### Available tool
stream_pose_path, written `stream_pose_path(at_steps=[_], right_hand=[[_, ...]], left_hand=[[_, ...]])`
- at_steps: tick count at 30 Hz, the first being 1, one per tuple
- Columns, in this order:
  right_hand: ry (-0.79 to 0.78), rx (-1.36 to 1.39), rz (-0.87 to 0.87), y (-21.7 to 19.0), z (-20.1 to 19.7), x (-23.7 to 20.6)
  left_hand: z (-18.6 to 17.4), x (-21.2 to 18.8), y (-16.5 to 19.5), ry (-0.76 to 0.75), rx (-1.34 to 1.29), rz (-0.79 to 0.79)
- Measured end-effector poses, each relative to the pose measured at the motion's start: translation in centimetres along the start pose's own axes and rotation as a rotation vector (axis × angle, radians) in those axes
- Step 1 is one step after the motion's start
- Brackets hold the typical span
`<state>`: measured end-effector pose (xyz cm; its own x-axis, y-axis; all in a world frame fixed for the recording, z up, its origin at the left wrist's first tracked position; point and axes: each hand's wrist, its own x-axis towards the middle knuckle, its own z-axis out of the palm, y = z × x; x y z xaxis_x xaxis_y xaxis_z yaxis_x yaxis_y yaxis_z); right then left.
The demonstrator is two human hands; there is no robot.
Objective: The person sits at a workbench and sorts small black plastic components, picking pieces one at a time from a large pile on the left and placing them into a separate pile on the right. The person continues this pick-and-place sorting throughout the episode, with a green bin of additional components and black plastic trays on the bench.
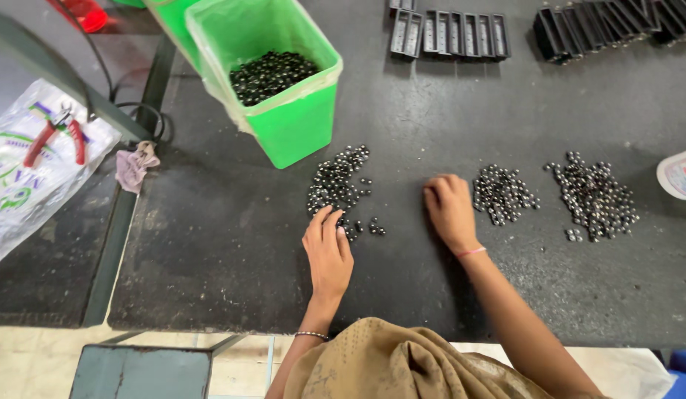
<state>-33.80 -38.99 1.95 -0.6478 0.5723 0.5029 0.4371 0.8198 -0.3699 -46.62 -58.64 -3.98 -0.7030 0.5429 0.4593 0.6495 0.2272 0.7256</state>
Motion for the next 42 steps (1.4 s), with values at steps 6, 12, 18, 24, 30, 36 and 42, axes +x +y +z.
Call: stream_pose_path(at_steps=[6, 12, 18, 24, 30, 36, 42], right_hand=[[-0.037, 0.110, -0.067, -1.9, 0.4, -1.5], [-0.359, 0.423, -0.109, -4.9, 2.1, -3.1], [-0.399, 0.440, -0.182, -6.1, 3.7, -2.8], [-0.418, 0.405, -0.285, -6.5, 4.4, -2.4], [-0.447, 0.353, -0.296, -7.1, 4.6, -2.2], [-0.382, 0.336, -0.311, -7.5, 4.2, -1.9], [-0.285, 0.187, -0.246, -5.9, 2.6, -1.6]], left_hand=[[-0.5, 0.0, -0.2, 0.009, -0.022, 0.003], [-0.5, 0.1, -0.3, 0.080, -0.041, -0.011], [-0.9, 0.0, -0.8, 0.079, -0.076, -0.037], [-0.9, -0.2, -1.2, 0.104, -0.107, -0.072], [-1.0, -0.3, -1.4, 0.094, -0.117, -0.069], [-1.2, -0.4, -1.3, 0.095, -0.120, -0.065], [-1.1, -0.5, -1.1, 0.114, -0.102, -0.046]])
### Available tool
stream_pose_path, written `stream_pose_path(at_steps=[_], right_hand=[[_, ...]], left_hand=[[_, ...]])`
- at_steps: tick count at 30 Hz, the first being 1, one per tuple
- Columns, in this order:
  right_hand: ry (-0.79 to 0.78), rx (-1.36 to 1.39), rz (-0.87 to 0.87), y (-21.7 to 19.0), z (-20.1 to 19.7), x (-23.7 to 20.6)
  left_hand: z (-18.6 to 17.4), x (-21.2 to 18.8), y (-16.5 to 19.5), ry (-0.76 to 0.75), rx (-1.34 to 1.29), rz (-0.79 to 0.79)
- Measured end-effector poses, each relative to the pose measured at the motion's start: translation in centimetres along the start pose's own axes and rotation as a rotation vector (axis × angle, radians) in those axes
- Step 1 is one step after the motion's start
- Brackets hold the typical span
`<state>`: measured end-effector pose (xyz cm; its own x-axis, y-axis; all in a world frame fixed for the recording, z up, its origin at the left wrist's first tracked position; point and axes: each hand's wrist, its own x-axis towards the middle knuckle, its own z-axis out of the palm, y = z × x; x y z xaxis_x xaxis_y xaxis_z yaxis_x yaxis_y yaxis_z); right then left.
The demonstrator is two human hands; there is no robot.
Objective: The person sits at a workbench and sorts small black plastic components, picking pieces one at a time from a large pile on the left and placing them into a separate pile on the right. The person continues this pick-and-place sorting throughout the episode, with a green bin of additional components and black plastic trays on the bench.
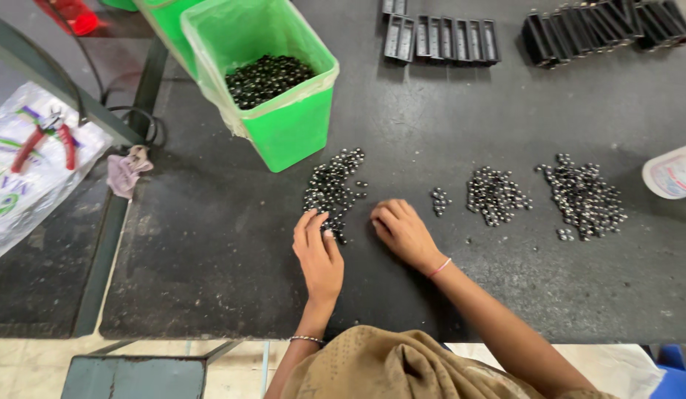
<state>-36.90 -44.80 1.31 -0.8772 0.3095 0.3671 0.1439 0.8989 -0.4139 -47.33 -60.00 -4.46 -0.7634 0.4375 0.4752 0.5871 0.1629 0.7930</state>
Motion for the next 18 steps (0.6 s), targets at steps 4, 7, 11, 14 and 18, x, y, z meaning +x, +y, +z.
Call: stream_pose_path(at_steps=[4, 7, 11, 14, 18], right_hand=[[0.128, -0.267, 0.044, 2.8, -2.0, 0.3], [0.242, -0.424, 0.093, 4.4, -3.3, -0.1], [0.301, -0.509, 0.269, 6.1, -5.3, -1.6], [0.379, -0.572, 0.321, 6.0, -6.0, -1.9], [0.303, -0.230, 0.279, 4.1, -4.6, 0.1]], left_hand=[[0.1, -0.1, 0.0, -0.012, -0.023, -0.016], [-0.1, -0.1, 0.0, -0.018, -0.024, -0.016], [-0.3, -0.2, 0.0, -0.009, -0.015, -0.021], [-0.3, 0.0, 0.0, -0.005, 0.005, -0.010], [-0.2, 0.4, 0.2, -0.016, 0.010, -0.009]])
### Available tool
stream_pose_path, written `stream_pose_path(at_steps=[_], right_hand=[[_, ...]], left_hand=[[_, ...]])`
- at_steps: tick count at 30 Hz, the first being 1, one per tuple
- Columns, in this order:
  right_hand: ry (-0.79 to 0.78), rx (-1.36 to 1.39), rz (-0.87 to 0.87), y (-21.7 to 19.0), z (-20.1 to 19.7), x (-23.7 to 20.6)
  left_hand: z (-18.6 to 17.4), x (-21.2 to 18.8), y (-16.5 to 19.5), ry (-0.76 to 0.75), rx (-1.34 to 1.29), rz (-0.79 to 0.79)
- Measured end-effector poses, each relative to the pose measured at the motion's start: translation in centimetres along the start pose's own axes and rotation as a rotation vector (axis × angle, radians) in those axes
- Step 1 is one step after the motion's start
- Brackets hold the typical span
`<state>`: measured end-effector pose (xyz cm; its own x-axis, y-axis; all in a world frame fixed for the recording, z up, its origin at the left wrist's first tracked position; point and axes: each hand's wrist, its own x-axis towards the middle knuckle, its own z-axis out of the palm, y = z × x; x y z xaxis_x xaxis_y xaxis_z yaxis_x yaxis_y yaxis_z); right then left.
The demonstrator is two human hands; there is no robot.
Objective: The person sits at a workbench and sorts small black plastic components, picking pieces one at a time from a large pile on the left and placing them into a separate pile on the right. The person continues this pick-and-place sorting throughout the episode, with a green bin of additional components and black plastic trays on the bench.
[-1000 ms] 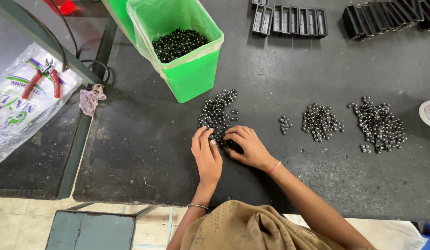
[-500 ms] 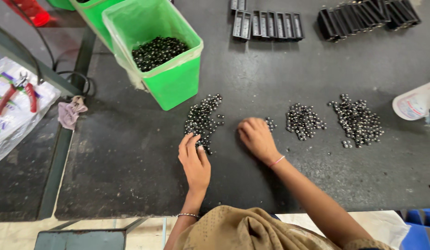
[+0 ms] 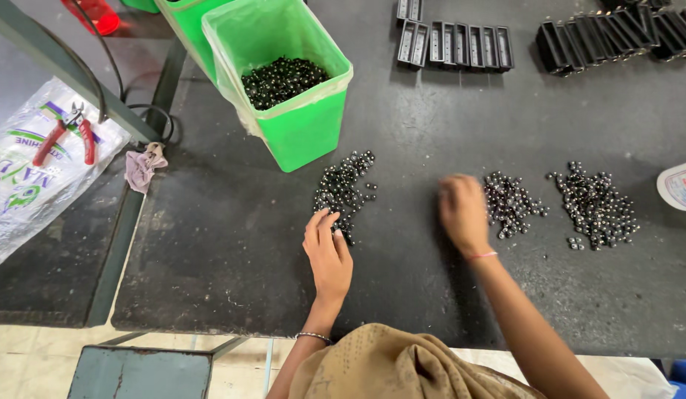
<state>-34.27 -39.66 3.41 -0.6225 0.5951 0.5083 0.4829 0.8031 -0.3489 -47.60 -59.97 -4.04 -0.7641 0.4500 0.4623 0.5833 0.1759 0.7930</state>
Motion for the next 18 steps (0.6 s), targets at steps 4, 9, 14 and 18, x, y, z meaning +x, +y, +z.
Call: stream_pose_path(at_steps=[4, 9, 14, 18], right_hand=[[-0.176, 0.364, -0.014, -4.6, 3.4, 1.9], [-0.221, 0.409, -0.172, -7.9, 5.1, 6.5], [-0.360, 0.198, -0.422, -8.8, 5.2, 7.5], [-0.336, 0.348, -0.212, -7.3, 3.9, 4.7]], left_hand=[[-0.1, 0.1, 0.3, -0.013, -0.011, -0.009], [-0.7, -0.2, 0.4, -0.027, -0.009, -0.028], [-1.2, -0.1, 0.2, -0.026, -0.001, -0.038], [-1.5, 0.0, -0.4, -0.019, -0.011, -0.030]])
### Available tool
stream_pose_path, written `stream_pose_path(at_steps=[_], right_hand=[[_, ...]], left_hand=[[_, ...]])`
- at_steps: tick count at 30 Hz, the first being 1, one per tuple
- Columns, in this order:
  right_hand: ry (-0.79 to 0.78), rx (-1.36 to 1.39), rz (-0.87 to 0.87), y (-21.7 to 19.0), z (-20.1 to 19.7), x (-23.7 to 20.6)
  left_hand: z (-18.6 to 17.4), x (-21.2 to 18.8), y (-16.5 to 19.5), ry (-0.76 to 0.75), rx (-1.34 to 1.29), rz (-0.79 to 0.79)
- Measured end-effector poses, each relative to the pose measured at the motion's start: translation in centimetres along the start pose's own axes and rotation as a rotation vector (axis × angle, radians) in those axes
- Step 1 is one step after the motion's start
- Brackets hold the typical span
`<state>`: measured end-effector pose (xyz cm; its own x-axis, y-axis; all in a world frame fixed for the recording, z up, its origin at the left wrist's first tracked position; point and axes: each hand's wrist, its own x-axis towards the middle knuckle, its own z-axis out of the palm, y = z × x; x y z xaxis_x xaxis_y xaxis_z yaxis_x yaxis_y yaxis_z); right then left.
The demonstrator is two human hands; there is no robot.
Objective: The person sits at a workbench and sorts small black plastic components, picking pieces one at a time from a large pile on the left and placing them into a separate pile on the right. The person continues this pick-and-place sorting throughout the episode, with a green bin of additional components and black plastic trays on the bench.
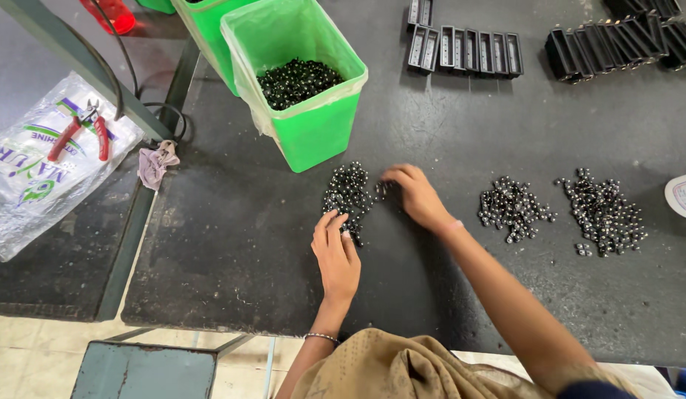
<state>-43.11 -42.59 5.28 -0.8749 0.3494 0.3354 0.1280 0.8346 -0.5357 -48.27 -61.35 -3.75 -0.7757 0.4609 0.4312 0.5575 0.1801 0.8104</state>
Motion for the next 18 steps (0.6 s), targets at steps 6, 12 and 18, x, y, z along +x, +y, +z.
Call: stream_pose_path(at_steps=[6, 12, 18], right_hand=[[0.378, 0.353, 0.351, 2.8, -2.4, -6.9], [0.426, 0.247, 0.393, 4.7, -2.7, -9.2], [0.435, 0.241, 0.443, 4.2, -2.5, -11.1]], left_hand=[[0.8, 0.8, -0.7, 0.022, -0.006, 0.027], [1.4, 1.1, -0.9, -0.024, -0.026, 0.038], [1.3, 0.6, -0.9, -0.015, -0.051, 0.018]])
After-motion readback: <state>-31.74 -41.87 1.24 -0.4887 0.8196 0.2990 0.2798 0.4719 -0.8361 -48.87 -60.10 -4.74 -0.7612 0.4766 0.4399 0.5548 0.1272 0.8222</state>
